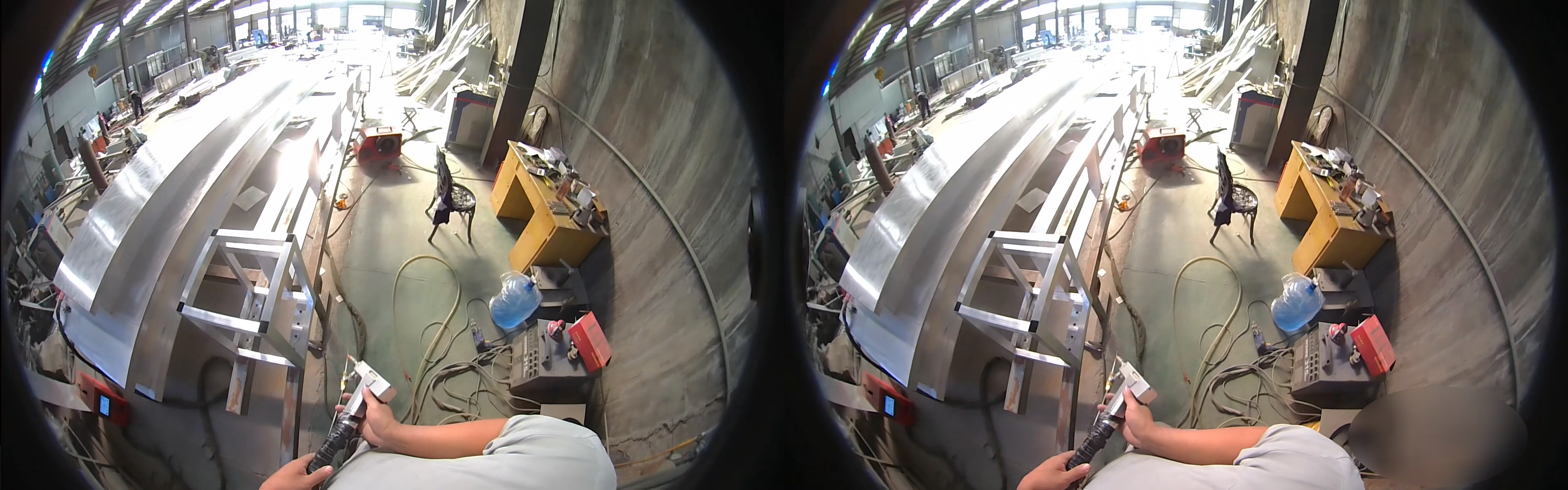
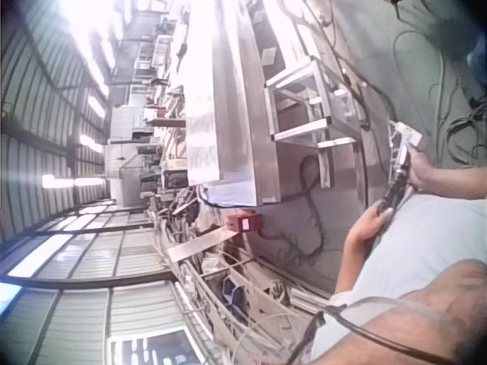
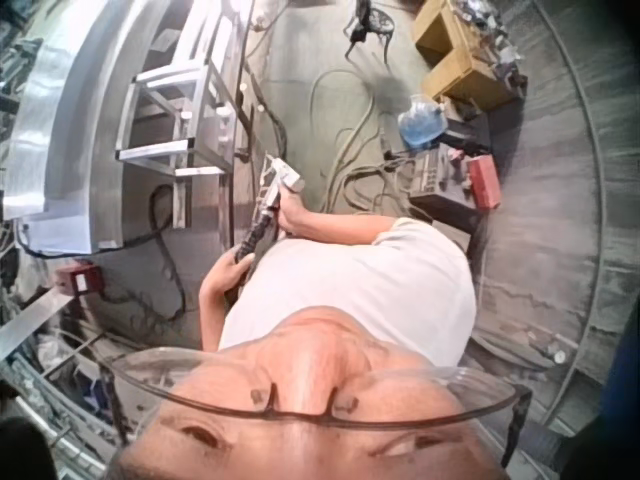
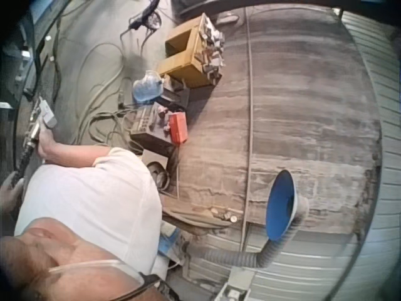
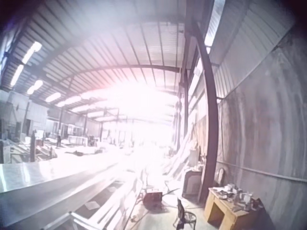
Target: The person welds joints on a large curved metal frame using a handheld welding torch, then picks up a flat metal sheet and positions it against the frame. The person moves around the workshop to access different parts of the frame and handles the welding tool and metal components throughout.
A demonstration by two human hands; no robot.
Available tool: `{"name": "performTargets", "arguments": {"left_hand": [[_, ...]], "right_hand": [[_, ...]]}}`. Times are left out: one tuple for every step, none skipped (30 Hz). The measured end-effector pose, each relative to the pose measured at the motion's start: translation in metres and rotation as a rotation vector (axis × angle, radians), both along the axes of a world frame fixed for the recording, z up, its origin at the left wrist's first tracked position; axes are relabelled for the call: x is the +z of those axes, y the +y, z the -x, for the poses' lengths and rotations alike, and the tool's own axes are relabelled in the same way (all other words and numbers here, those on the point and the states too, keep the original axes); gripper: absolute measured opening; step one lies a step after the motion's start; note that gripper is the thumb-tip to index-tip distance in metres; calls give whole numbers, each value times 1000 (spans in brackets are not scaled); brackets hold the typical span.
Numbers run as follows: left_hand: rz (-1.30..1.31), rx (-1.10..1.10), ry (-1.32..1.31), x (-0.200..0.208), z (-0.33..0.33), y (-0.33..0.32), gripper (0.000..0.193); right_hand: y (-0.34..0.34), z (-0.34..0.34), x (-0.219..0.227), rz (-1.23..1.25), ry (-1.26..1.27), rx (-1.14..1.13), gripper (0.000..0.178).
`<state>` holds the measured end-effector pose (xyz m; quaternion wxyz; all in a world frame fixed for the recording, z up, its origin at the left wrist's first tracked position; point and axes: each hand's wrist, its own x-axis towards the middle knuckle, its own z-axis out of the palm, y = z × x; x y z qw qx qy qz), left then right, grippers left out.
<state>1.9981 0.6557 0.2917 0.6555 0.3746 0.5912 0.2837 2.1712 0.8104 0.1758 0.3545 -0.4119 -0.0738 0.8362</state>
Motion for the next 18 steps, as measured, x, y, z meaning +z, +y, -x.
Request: {"name": "performTargets", "arguments": {"left_hand": [[-38, -24, 55, -15, 3, 0, 25], [-24, -29, 75, -22, 6, 0, 25], [-9, -34, 94, -29, 10, 1, 25], [10, -39, 114, -34, 14, 2, 25], [16, -32, 88, -36, 17, 3, 26], [22, -26, 62, -37, 20, 4, 26], [19, -20, 36, -38, 23, 6, 26], [68, -23, 41, -37, 27, 9, 26], [87, -33, 62, -33, 30, 11, 26], [106, -43, 82, -26, 32, 13, 25], [110, -50, 97, -27, 34, 16, 25], [117, -56, 108, -27, 36, 22, 25], [130, -58, 116, -27, 36, 24, 26], [144, -59, 123, -28, 37, 25, 26], [136, -89, 141, -36, 41, 23, 27], [139, -96, 145, -40, 42, 23, 27], [142, -102, 149, -43, 44, 21, 27], [146, -107, 154, -46, 46, 19, 28]], "right_hand": [[1, 1, -12, 28, 1, 2, 42], [2, 4, -19, 64, 5, 5, 43], [3, 9, -26, 70, -20, 12, 43], [3, 14, -32, 87, -19, 35, 43], [5, 19, -38, 96, -19, 53, 43], [6, 24, -47, 104, -19, 70, 43], [6, 30, -61, 78, -9, 82, 42], [8, 35, -63, 87, -6, 101, 40], [8, 38, -64, 99, -10, 100, 38], [7, 41, -65, 113, -16, 99, 37], [9, 41, -65, 130, 5, 104, 36], [11, 41, -66, 136, 8, 109, 36], [12, 40, -67, 123, 1, 109, 36], [13, 39, -68, 111, -5, 110, 36], [12, 38, -69, 118, -12, 106, 36], [11, 38, -69, 121, -18, 100, 36], [10, 39, -69, 125, -23, 96, 36], [9, 39, -70, 118, -16, 95, 36]]}}
